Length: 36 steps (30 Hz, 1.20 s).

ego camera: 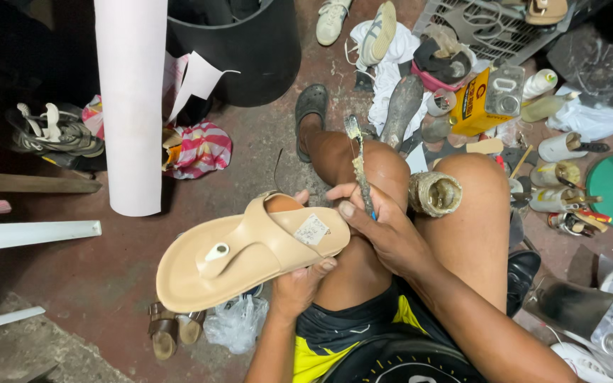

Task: The person applies adhesive to the side and bottom of a sandal using a brush and a container of glue, then holds the sandal while it sets.

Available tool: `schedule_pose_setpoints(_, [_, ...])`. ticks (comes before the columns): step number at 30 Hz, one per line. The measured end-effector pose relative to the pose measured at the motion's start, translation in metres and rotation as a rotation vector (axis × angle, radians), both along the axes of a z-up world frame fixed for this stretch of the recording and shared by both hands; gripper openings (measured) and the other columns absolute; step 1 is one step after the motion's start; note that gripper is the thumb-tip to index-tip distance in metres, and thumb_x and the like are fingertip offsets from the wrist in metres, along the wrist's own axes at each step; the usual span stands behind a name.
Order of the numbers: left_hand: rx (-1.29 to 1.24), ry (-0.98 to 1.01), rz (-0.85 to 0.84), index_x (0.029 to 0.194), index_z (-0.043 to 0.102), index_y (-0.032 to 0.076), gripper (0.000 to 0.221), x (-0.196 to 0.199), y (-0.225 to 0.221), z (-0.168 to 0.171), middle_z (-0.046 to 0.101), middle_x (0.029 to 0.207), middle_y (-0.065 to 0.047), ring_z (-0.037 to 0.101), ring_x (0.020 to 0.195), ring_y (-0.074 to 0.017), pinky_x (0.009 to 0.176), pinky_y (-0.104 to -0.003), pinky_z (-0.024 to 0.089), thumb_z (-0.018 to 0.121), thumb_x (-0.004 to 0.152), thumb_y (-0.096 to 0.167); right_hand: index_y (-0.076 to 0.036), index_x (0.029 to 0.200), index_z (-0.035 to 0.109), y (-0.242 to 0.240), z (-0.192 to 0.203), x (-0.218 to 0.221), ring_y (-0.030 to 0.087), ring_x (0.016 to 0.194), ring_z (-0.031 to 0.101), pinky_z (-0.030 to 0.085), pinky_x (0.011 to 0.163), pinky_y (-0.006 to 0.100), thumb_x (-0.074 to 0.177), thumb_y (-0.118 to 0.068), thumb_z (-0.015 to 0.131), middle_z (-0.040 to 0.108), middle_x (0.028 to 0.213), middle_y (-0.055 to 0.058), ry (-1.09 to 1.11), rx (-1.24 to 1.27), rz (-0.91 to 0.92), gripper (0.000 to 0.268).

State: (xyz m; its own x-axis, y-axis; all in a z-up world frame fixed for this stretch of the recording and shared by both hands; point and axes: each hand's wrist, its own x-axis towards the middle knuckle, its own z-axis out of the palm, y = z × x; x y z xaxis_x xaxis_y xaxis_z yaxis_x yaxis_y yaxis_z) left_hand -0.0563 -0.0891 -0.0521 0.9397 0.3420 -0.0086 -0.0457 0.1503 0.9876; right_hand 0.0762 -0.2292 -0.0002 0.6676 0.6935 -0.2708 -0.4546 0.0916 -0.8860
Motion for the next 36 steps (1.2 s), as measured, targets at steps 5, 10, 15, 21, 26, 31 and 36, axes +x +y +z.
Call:
schedule_pose_setpoints(5, [-0.024, -0.148, -0.048, 0.156, 0.036, 0.002, 0.094, 0.009, 0.008, 0.017, 0.052, 0.147, -0.010, 0.059, 0.128, -0.0208, 0.111, -0.037, 0.051, 0.086, 0.086, 0.042, -0.001, 0.127, 0.056, 0.007, -0.006, -0.004, 0.009, 0.100, 0.065, 0.054, 0.088, 0.026, 0.100, -0.023, 0.061, 0.068, 0.105, 0.004, 0.004, 0.047, 0.017, 0.035])
schedule_pose_setpoints(10, [-0.075, -0.187, -0.072, 0.159, 0.031, 0.002, 0.097, 0.015, 0.007, 0.010, 0.039, 0.164, -0.010, 0.044, 0.150, -0.0207, 0.125, -0.037, 0.038, 0.084, 0.089, 0.045, -0.001, 0.122, 0.054, 0.011, -0.013, -0.006, 0.008, 0.096, 0.065, 0.055, 0.082, 0.024, 0.095, -0.009, 0.071, 0.063, 0.101, 0.002, 0.013, 0.124, -0.100, 0.033])
schedule_pose_setpoints(15, [-0.027, 0.453, -0.221, 0.128, 0.065, 0.002, 0.060, -0.002, 0.019, 0.031, 0.075, 0.124, -0.009, 0.075, 0.107, -0.0168, 0.093, -0.032, 0.058, 0.079, 0.079, 0.031, -0.001, 0.122, 0.054, 0.007, -0.005, 0.001, 0.003, 0.077, 0.056, 0.048, 0.066, 0.019, 0.088, -0.003, 0.077, 0.048, 0.083, -0.006, -0.148, -0.075, -0.189, 0.041])
schedule_pose_setpoints(21, [1.017, 0.140, 0.307, 0.101, 0.070, 0.010, 0.033, -0.039, 0.037, 0.127, 0.072, 0.098, -0.008, 0.068, 0.091, -0.0263, 0.084, -0.037, 0.055, 0.087, 0.074, 0.020, 0.000, 0.120, 0.055, 0.004, 0.009, 0.006, 0.008, 0.075, 0.058, 0.049, 0.066, 0.022, 0.074, -0.009, 0.092, 0.047, 0.088, 0.001, -0.598, -0.274, -0.170, 0.060])
schedule_pose_setpoints(26, [1.427, -0.001, 0.018, 0.120, 0.068, -0.002, 0.074, 0.010, 0.075, 0.151, 0.071, 0.120, -0.022, 0.061, 0.118, -0.0441, 0.098, -0.050, 0.042, 0.083, 0.058, 0.035, 0.000, 0.113, 0.059, 0.012, 0.021, -0.012, 0.018, 0.081, 0.063, 0.051, 0.071, 0.028, 0.068, -0.021, 0.096, 0.057, 0.106, 0.010, -1.017, -0.305, -0.124, 0.062])
schedule_pose_setpoints(31, [0.940, 0.230, -0.317, 0.112, 0.072, 0.008, 0.042, 0.023, 0.072, 0.123, 0.074, 0.104, -0.010, 0.068, 0.101, -0.0326, 0.094, -0.045, 0.046, 0.084, 0.075, 0.022, -0.001, 0.103, 0.059, -0.006, 0.004, -0.017, 0.018, 0.091, 0.064, 0.053, 0.078, 0.029, 0.070, -0.031, 0.097, 0.058, 0.112, 0.008, -1.105, -0.244, -0.076, 0.058])
schedule_pose_setpoints(36, [1.135, 0.139, -0.079, 0.107, 0.071, 0.006, 0.034, 0.011, 0.059, 0.098, 0.070, 0.093, -0.009, 0.067, 0.091, -0.0316, 0.101, -0.048, 0.046, 0.080, 0.076, 0.016, -0.002, 0.116, 0.057, -0.053, 0.009, -0.001, 0.010, 0.074, 0.046, 0.037, 0.059, 0.021, 0.103, -0.034, 0.068, 0.051, 0.091, 0.004, 0.171, -0.012, -0.403, 0.035])
